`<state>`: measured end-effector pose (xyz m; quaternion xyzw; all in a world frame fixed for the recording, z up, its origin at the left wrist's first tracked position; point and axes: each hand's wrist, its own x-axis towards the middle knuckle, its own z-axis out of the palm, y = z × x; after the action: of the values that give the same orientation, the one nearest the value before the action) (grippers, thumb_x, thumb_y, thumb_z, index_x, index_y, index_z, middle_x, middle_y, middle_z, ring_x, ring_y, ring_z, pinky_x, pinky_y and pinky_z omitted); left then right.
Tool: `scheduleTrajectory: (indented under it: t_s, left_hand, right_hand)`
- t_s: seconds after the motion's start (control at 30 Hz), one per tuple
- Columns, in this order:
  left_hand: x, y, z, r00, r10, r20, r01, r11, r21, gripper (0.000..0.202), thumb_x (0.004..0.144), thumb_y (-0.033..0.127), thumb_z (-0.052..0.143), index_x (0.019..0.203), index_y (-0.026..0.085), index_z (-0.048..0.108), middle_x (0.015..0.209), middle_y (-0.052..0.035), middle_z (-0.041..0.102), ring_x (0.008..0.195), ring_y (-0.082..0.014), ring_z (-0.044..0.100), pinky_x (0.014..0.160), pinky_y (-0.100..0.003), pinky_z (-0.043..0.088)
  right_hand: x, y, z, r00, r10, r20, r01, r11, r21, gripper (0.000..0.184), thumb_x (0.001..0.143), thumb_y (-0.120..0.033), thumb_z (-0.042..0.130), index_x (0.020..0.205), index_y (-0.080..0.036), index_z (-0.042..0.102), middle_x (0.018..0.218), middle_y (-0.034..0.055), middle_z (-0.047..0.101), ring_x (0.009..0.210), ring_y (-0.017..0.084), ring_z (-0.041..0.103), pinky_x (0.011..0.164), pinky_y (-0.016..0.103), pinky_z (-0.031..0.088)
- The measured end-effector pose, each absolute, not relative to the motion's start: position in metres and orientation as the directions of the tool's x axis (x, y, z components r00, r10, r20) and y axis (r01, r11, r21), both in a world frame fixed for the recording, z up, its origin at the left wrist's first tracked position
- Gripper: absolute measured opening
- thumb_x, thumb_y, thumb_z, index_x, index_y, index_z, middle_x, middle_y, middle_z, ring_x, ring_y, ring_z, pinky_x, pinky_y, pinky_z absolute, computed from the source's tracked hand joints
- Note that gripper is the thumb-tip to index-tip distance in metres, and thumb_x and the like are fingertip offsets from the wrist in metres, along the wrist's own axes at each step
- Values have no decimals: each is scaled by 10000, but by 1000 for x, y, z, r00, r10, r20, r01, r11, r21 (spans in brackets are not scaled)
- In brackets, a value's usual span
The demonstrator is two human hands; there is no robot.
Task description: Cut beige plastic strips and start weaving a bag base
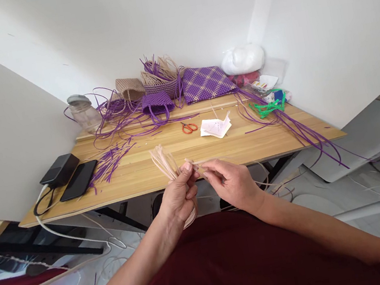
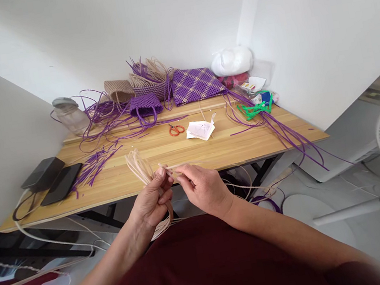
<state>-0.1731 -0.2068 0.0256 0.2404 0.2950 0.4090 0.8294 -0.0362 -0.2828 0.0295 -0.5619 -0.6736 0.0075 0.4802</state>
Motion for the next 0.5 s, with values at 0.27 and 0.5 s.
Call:
scheduleTrajectory:
  t_s: [0.27, 0.5]
  left_hand:
    - [-173, -209, 24, 476, 833, -284, -533, 529, 660, 309, 621, 225, 885, 815, 133, 663, 737, 22, 610, 623, -53, 616, 303, -119, 194]
    - [-168, -211, 23, 435, 867, -244, -526, 464, 713, 290, 628, 241, 873, 819, 123, 690, 742, -15, 662, 582, -49, 566, 308, -117, 194]
  right_hand:
    - [-41, -281, 31, 307, 842, 444, 498, 256, -829, 94, 873, -263, 636, 890, -181, 678, 821, 28, 723, 706, 145, 675, 665, 236, 533]
    - [-45, -279, 28, 286, 918, 277, 382, 156, -911, 133, 874, -306, 621, 833, -182, 642, 869, 33, 717, 749, 162, 664, 614, 245, 509]
